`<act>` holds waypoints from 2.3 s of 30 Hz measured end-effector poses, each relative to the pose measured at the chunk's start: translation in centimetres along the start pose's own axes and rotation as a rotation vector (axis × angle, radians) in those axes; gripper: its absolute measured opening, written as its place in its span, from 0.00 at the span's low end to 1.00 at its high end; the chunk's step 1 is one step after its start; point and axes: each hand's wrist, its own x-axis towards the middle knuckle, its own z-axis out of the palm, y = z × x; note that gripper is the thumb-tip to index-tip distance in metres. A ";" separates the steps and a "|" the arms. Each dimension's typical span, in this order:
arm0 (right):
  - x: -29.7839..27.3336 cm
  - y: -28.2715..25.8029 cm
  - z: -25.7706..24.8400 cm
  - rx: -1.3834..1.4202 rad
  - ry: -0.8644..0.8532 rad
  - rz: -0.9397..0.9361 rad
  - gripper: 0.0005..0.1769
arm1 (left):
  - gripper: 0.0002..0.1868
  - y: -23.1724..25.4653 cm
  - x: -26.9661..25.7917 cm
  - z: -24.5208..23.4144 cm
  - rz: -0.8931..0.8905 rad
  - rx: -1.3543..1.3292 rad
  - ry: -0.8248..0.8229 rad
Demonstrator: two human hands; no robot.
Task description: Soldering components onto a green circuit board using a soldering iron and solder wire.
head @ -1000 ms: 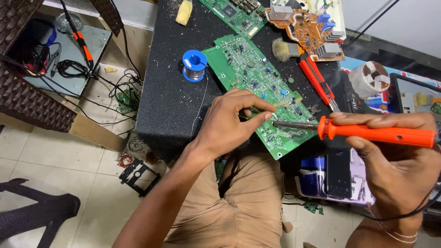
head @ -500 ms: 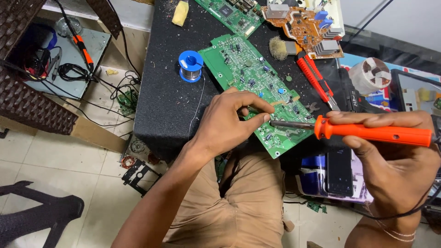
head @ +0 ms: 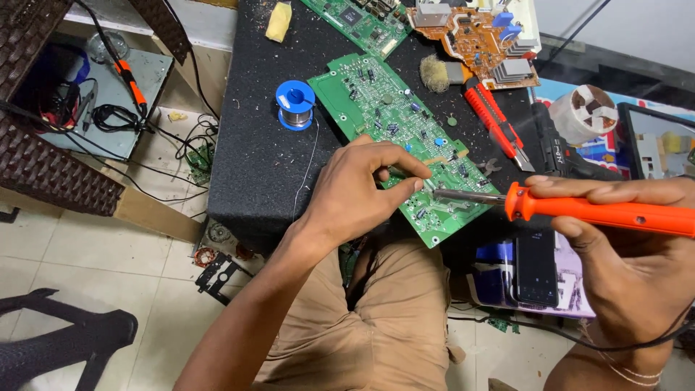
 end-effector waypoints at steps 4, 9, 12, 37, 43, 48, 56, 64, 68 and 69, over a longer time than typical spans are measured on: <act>-0.1 -0.1 0.1 0.024 0.002 -0.024 0.21 | 0.07 0.0 0.1 0.1 -0.002 0.034 -0.009; -0.3 -0.1 -0.1 0.016 0.016 -0.007 0.21 | 0.07 0.2 0.3 0.1 0.055 0.039 -0.003; -0.4 0.0 -0.1 -0.012 0.025 -0.016 0.21 | 0.07 0.2 0.6 0.1 0.068 0.060 -0.015; -0.9 0.8 -0.7 0.064 0.049 0.018 0.22 | 0.08 -0.1 0.6 0.0 0.075 0.000 -0.065; -0.9 1.0 -0.8 0.037 0.042 -0.001 0.22 | 0.07 -0.1 0.5 0.2 0.070 -0.050 -0.030; -0.8 0.5 -0.5 0.028 0.048 -0.012 0.21 | 0.08 0.0 0.5 0.3 0.090 -0.068 -0.004; -0.8 0.7 -0.5 0.052 0.043 -0.011 0.21 | 0.09 0.2 0.8 0.0 0.022 -0.063 -0.030; -0.4 0.3 0.3 0.093 0.036 -0.032 0.22 | 0.11 0.8 1.9 -0.3 -0.024 0.100 -0.115; 0.0 0.1 0.5 0.082 0.032 -0.033 0.22 | 0.09 1.5 2.4 -0.7 -0.011 0.149 -0.142; 0.1 0.0 0.5 0.082 0.029 -0.036 0.22 | 0.09 1.6 2.4 -0.7 0.000 0.163 -0.152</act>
